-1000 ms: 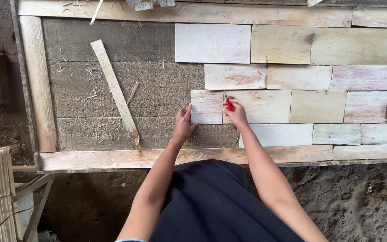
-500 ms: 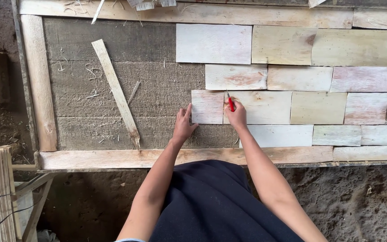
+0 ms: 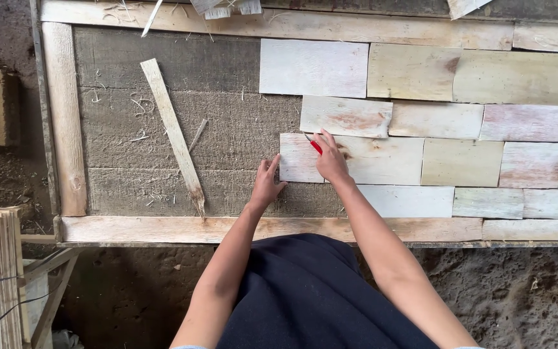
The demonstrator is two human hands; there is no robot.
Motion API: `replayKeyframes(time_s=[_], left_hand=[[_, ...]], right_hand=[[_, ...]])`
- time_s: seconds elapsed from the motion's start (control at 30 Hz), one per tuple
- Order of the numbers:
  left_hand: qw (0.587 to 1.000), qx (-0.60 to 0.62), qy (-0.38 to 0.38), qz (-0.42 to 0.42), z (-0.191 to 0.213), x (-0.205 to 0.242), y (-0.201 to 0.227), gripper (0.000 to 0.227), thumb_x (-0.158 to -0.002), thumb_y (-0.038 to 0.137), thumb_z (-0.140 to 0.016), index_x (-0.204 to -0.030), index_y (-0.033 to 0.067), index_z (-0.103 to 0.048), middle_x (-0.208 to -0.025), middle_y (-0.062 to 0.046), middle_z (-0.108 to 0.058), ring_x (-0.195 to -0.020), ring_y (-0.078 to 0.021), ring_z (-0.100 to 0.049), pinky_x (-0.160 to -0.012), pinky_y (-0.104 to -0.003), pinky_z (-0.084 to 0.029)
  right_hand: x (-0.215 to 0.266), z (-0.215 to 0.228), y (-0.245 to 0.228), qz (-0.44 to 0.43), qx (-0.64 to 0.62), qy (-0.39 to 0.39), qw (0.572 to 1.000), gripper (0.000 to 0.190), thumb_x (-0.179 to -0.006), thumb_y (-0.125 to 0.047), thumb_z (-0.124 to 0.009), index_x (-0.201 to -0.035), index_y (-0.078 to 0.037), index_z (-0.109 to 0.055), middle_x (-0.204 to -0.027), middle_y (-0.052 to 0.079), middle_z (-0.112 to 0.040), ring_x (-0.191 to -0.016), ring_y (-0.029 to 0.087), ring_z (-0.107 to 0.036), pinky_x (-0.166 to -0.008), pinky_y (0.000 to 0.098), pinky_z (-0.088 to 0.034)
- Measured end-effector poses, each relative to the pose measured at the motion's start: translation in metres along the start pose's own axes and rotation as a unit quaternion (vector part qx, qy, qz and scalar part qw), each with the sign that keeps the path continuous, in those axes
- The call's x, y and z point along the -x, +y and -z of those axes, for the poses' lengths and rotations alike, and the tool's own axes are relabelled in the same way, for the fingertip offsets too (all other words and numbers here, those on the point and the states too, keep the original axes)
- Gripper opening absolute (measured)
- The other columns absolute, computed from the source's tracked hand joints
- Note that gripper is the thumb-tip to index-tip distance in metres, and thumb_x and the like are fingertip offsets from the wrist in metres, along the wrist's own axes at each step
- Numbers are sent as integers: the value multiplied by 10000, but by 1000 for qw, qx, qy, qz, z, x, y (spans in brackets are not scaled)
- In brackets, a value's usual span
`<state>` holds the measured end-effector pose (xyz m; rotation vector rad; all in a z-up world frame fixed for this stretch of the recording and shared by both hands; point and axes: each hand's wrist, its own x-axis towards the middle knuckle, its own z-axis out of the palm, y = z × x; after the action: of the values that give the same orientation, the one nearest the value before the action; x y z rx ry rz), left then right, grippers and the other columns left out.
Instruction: Cutting thin wood veneer pieces with shears and arranging them on a wooden board to create a tiled pattern.
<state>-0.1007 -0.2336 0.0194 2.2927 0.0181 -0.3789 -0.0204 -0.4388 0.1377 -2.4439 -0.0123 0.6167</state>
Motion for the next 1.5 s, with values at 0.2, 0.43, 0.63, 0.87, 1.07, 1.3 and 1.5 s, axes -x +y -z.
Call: replayKeyframes(time_s=[0.2,0.43,0.63,0.87,1.07,1.3,1.5], left_hand=[[1000,-4,-6,7,-1,1,0,1011,-686,173,-914,-1566,164,-417,-1213,-108,-486,-1129,-343,-587,-996,-466,-537],[996,84,24,24,7,-6,3,838,-774,299,-893,-1482,103,-490,-1177,-139,-513,-1025,-352,-631,-913,-489,-556],[995,-32,93,-28,13,-58,10,527,-890,270,-790,-1354,128,-585,-1164,-59,-493,-1092,-269,-594,-921,-403,-549],[991,-115,29,-69,27,-104,64,599,-932,292,-725,-1494,240,-524,-1499,-112,-442,-1381,-343,-476,-1059,-497,-498],[981,-181,-36,-68,14,-109,75,602,-948,365,-684,-1515,289,-498,-1609,-106,-357,-1505,-316,-351,-1165,-523,-391],[974,-208,-49,-78,11,-103,71,574,-936,363,-690,-1484,290,-533,-1641,-82,-325,-1543,-282,-283,-1192,-509,-356],[968,-228,-58,-86,9,-103,67,584,-925,364,-699,-1484,329,-533,-1652,-43,-323,-1557,-282,-248,-1213,-496,-330]], right_hand=[[-12,-12,22,25,-18,23,999,633,-864,42,-539,-1479,-109,-519,-1574,106,-386,-1338,450,-525,-1102,562,-487],[-33,-22,84,-17,-81,109,991,614,-816,6,-629,-1408,-140,-554,-1462,88,-449,-1210,382,-632,-1030,478,-551],[-39,19,158,-53,-54,232,970,527,-790,-27,-751,-1296,-104,-624,-1323,81,-496,-1274,377,-581,-1116,462,-470],[-44,80,175,-145,-44,207,966,579,-864,-89,-709,-1427,-80,-573,-1499,99,-468,-1363,357,-525,-1131,455,-475],[-53,88,177,-127,-21,186,974,540,-860,-108,-722,-1388,-84,-616,-1503,75,-490,-1359,341,-534,-1139,468,-465],[-61,73,192,-115,-30,186,975,542,-856,-99,-729,-1385,-60,-616,-1475,74,-495,-1345,333,-546,-1131,443,-478],[-58,78,180,-114,-39,175,977,547,-870,-75,-725,-1403,-41,-608,-1494,96,-488,-1354,344,-538,-1122,426,-478]])
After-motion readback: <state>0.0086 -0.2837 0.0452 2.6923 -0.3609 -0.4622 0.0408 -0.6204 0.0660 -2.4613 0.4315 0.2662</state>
